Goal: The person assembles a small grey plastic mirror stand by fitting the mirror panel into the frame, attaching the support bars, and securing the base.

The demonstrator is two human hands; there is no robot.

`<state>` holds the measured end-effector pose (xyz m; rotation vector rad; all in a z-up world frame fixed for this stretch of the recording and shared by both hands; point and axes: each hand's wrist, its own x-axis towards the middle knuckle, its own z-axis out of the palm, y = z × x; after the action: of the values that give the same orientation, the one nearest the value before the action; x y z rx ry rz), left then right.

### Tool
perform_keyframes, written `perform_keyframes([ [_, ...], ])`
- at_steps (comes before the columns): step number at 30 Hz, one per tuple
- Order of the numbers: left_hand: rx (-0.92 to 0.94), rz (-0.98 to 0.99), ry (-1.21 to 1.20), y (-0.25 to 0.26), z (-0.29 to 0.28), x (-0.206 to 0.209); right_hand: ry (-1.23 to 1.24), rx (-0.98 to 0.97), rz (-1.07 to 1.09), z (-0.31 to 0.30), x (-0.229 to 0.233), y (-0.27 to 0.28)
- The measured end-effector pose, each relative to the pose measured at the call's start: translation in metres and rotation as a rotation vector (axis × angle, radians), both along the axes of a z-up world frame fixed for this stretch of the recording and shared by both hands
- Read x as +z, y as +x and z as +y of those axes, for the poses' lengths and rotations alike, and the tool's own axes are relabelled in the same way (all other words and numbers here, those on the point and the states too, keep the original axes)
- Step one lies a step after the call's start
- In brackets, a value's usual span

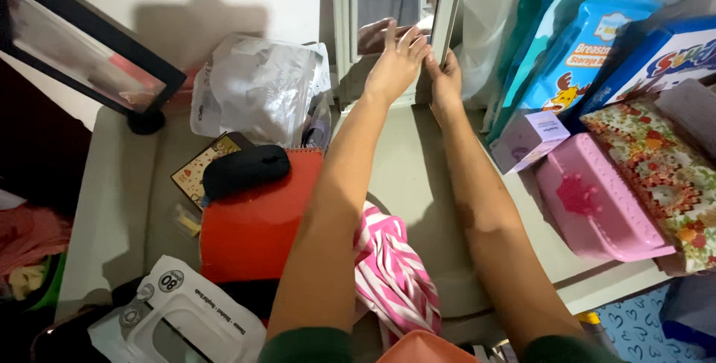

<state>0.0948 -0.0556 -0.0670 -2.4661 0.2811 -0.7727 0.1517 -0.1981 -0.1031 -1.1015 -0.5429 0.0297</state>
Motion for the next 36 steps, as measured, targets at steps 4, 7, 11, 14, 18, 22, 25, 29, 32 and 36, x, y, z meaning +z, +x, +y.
perform_keyframes([
  [4,0.026,-0.033,0.171,-0.011,0.001,0.008,-0.113,-0.158,-0.051,0.005,-0.006,0.005],
  [7,0.021,-0.047,0.136,-0.027,0.007,0.019,-0.33,-0.548,-0.201,0.015,-0.009,-0.004],
  [11,0.037,-0.004,-0.05,-0.036,0.004,0.031,-0.426,-0.933,-0.448,0.036,0.008,-0.026],
  [14,0.091,0.051,0.025,-0.038,0.003,0.038,-0.278,-0.935,-0.546,0.035,0.054,0.012],
  [18,0.112,0.119,0.027,-0.045,0.001,0.043,-0.187,-0.58,-0.183,0.029,0.143,0.11],
  [22,0.051,0.022,-0.043,-0.041,0.001,0.037,-0.304,-0.176,-0.065,0.026,0.165,0.137],
  [25,0.032,-0.003,-0.06,-0.039,0.001,0.036,-0.095,0.024,0.011,0.025,0.165,0.136],
  [29,0.063,0.059,-0.039,-0.044,-0.001,0.043,-0.067,-0.132,0.019,0.043,0.163,0.143],
  [32,0.094,0.108,0.001,-0.048,-0.002,0.045,-0.025,-0.117,0.099,0.046,0.165,0.151],
  [36,0.021,-0.019,-0.083,-0.042,-0.002,0.038,-0.008,0.045,0.05,0.035,0.171,0.134],
])
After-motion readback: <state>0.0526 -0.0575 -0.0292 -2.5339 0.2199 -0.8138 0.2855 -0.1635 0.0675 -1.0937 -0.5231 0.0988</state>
